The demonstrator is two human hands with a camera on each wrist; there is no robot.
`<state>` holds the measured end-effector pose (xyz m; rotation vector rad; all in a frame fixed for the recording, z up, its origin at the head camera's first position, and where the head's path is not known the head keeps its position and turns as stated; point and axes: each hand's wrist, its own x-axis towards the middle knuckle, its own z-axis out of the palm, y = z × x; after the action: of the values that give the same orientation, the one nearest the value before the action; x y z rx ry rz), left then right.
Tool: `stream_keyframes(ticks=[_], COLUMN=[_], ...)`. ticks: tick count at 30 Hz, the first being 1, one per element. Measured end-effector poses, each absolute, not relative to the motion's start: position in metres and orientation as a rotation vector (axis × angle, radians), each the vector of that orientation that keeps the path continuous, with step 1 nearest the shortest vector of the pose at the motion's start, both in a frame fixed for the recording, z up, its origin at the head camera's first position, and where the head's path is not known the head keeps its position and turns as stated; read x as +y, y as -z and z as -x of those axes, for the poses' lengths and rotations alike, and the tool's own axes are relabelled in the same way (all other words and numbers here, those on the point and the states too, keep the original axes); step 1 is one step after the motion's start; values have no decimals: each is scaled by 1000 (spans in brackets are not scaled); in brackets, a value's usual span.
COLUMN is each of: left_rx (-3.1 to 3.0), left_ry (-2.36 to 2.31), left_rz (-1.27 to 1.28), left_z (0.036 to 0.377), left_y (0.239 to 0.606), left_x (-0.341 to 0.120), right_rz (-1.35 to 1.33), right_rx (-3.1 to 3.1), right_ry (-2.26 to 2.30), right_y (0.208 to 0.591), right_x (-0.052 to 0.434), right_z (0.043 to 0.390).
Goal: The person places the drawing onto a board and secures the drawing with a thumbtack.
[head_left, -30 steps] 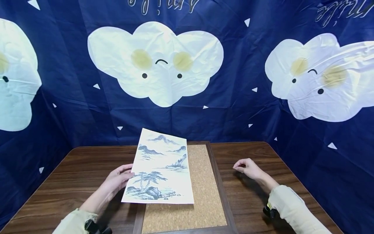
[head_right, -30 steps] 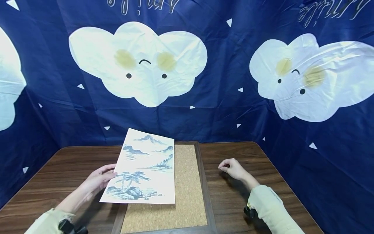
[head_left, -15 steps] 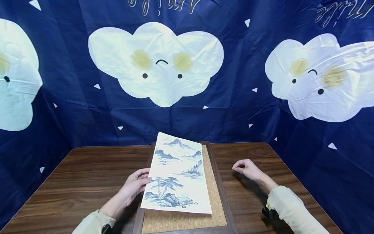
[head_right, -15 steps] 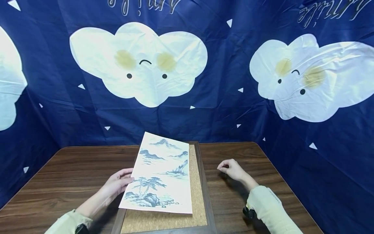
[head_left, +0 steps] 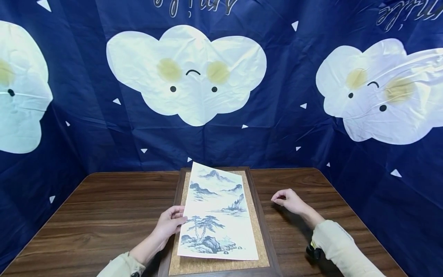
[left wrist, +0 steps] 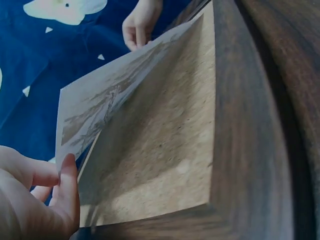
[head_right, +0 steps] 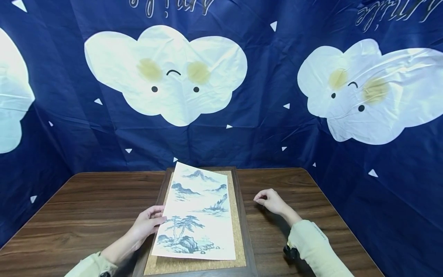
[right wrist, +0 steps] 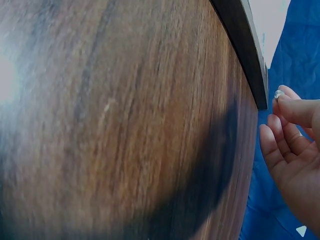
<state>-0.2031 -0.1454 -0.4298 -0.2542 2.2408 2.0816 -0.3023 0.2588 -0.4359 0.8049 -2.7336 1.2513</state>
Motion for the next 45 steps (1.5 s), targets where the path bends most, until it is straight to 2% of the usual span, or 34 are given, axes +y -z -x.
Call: stream_keyframes(ticks=[23, 39, 45], left_rx=[2550, 2820, 3005], left_ry=[-1779, -1484, -1270], left_rz=[147, -75, -271], left_z=[196, 200, 208], left_y=[437, 429, 427], left_x=[-140, -148, -164], right_rz=[-767, -793, -782], right_rx=[-2783, -2771, -2797], right_ry=[-1321, -1329, -1330], right_y=[436, 437, 432], right_x=[247, 238, 235], right_z=[301, 302, 296])
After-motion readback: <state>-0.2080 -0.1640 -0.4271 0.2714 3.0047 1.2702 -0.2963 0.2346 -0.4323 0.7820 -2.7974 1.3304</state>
